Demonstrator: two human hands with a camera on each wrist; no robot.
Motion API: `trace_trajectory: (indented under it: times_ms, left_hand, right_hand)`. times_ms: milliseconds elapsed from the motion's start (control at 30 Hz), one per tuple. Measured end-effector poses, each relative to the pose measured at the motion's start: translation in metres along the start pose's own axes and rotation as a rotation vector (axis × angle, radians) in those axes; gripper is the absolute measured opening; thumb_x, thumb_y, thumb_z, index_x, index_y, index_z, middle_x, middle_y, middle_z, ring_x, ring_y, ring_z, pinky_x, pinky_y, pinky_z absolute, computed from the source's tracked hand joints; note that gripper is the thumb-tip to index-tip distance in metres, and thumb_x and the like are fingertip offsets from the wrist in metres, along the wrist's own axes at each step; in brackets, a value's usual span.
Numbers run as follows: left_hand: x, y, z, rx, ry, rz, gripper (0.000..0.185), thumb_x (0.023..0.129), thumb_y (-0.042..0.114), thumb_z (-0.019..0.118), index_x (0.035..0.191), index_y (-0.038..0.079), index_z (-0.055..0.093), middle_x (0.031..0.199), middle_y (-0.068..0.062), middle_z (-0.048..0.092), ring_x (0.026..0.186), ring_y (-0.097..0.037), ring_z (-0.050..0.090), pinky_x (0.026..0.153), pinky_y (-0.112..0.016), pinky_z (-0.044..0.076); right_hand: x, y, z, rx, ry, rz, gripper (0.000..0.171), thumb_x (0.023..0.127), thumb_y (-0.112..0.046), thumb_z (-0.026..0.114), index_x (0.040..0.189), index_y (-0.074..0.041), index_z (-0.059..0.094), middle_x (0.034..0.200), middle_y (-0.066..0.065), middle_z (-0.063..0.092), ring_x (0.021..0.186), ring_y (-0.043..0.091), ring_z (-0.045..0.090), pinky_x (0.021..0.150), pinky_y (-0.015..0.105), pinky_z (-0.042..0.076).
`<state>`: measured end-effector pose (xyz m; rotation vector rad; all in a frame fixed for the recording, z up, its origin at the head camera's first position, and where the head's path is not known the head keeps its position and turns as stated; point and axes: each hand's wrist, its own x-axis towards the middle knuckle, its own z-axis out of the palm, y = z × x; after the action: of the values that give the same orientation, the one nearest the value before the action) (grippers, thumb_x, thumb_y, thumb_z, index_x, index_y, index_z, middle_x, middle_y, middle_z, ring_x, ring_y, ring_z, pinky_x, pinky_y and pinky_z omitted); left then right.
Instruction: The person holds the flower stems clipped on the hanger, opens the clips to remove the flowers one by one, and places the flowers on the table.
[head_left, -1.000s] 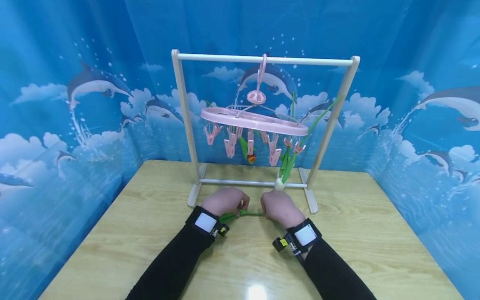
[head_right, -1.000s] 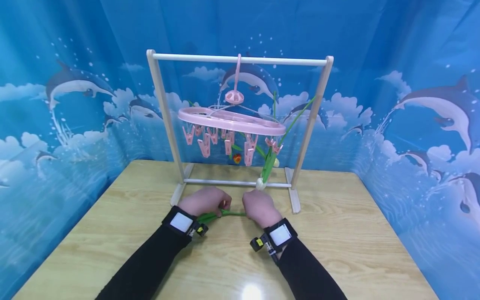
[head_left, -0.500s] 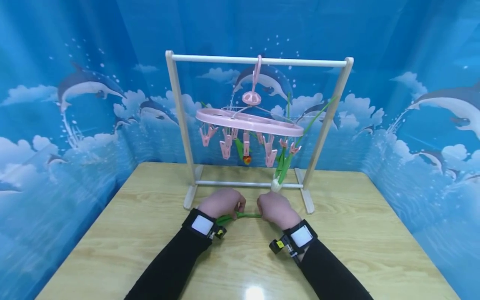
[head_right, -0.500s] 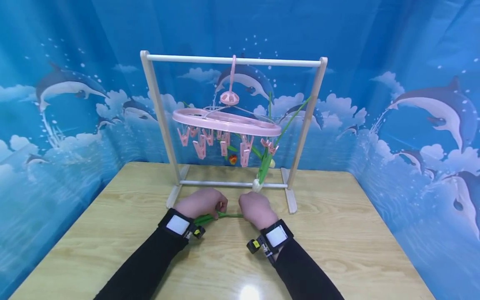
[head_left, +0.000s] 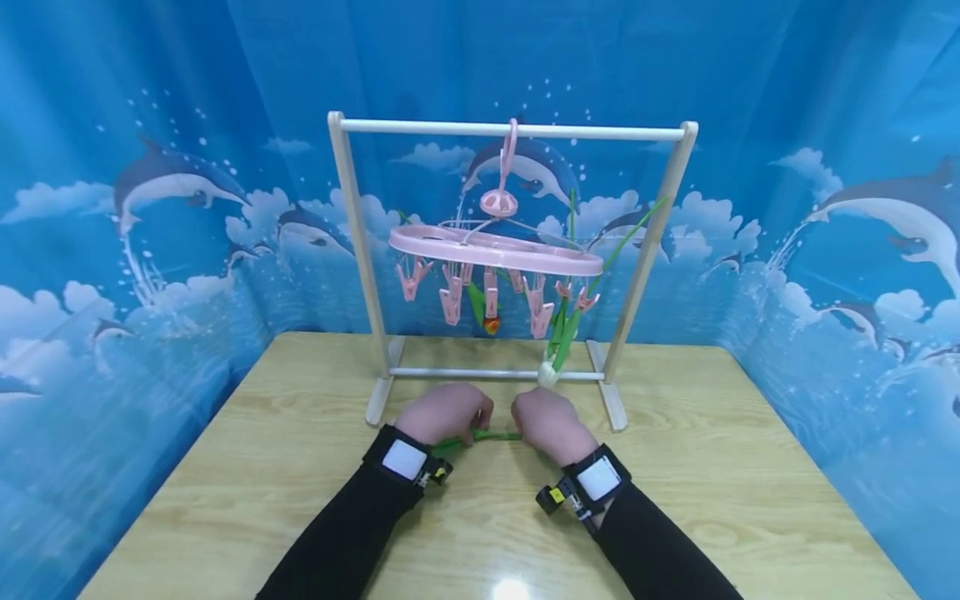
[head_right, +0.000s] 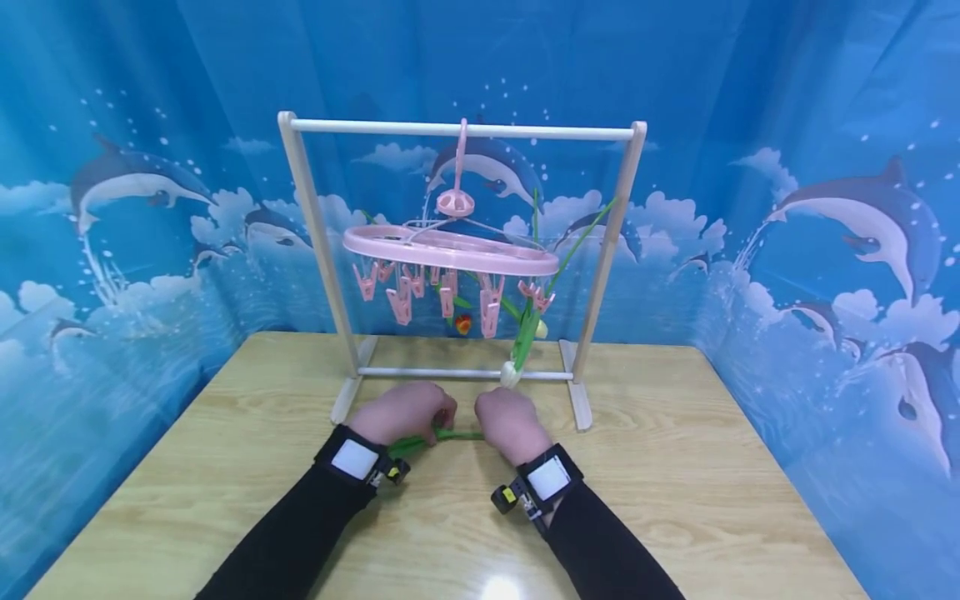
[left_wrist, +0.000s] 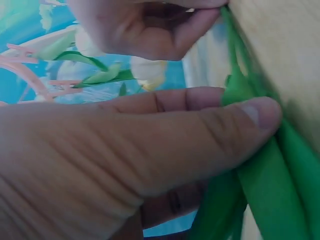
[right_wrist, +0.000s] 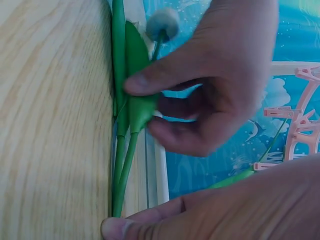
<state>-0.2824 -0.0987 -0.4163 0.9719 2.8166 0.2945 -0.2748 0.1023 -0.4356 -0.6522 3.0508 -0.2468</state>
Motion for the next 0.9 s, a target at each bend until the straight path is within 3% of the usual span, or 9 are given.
trace_trajectory:
  times_ms: [200,367,433,533,667,733,800,900]
  left_hand:
    - [-0.011,0.024,-0.027,0.108,0.106,0.036,0.011,0.095,0.018,0.086,0.104,0.018,0.080,0.096,0.007,0.078,0.083,-0.008,0.068,0.074,-0.027,0.057]
    - [-0.040,0.061,-0.065,0.141,0.269,0.129,0.012,0.103,0.025,0.079,0.115,0.023,0.081,0.105,0.009,0.081,0.092,-0.007,0.074,0.083,-0.025,0.063]
    - [-0.052,0.074,-0.080,0.148,0.372,0.175,0.015,0.102,0.025,0.081,0.117,0.024,0.080,0.107,0.009,0.080,0.095,-0.007,0.074,0.086,-0.025,0.063]
    - [-0.065,0.084,-0.098,0.163,0.584,0.262,0.017,0.099,0.021,0.084,0.116,0.022,0.081,0.107,0.007,0.077,0.098,-0.010,0.071,0.087,-0.024,0.062]
    - [-0.068,0.087,-0.120,0.210,0.892,0.365,0.014,0.099,0.015,0.083,0.113,0.015,0.082,0.107,0.000,0.076,0.101,-0.018,0.067,0.091,-0.027,0.061]
    - [-0.067,0.088,-0.133,0.238,1.012,0.385,0.014,0.100,0.013,0.081,0.114,0.013,0.082,0.109,-0.004,0.077,0.105,-0.022,0.067,0.096,-0.030,0.061]
    - [-0.065,0.089,-0.145,0.269,1.096,0.385,0.015,0.101,0.012,0.080,0.116,0.011,0.081,0.113,-0.007,0.078,0.110,-0.026,0.068,0.103,-0.034,0.061]
    - [-0.062,0.090,-0.159,0.292,1.151,0.368,0.020,0.100,0.012,0.081,0.120,0.010,0.081,0.118,-0.011,0.079,0.115,-0.030,0.070,0.111,-0.040,0.059]
  right_hand:
    - [0.003,-0.003,0.001,0.019,0.012,0.015,0.029,0.092,0.001,0.067,0.070,-0.014,0.058,0.069,0.002,0.058,0.061,0.019,0.053,0.049,0.033,0.043]
    - [0.005,-0.004,0.002,0.005,0.067,-0.005,0.024,0.103,-0.003,0.060,0.080,-0.012,0.064,0.071,0.004,0.062,0.062,0.020,0.058,0.050,0.037,0.051]
    - [0.004,-0.005,0.003,-0.029,0.092,-0.023,0.023,0.103,-0.004,0.061,0.082,-0.011,0.065,0.071,0.005,0.063,0.062,0.020,0.059,0.050,0.039,0.054]
    - [0.003,-0.005,0.004,-0.093,0.105,-0.041,0.026,0.102,-0.002,0.062,0.077,-0.010,0.063,0.069,0.005,0.062,0.060,0.020,0.059,0.049,0.041,0.055]
    - [0.000,-0.005,0.005,-0.088,0.063,-0.012,0.029,0.100,0.000,0.060,0.073,-0.011,0.060,0.071,0.005,0.063,0.062,0.020,0.058,0.052,0.041,0.055]
    - [-0.003,-0.006,0.003,-0.072,0.042,-0.006,0.027,0.099,0.001,0.060,0.075,-0.011,0.061,0.073,0.006,0.065,0.065,0.020,0.060,0.054,0.042,0.056]
    - [-0.005,-0.008,-0.001,-0.070,0.015,-0.023,0.024,0.096,0.004,0.062,0.077,-0.011,0.061,0.075,0.006,0.065,0.067,0.020,0.059,0.056,0.041,0.056]
    - [-0.011,-0.016,-0.014,-0.058,-0.006,-0.075,0.024,0.089,0.008,0.068,0.076,-0.011,0.061,0.071,0.003,0.061,0.065,0.017,0.054,0.056,0.036,0.052]
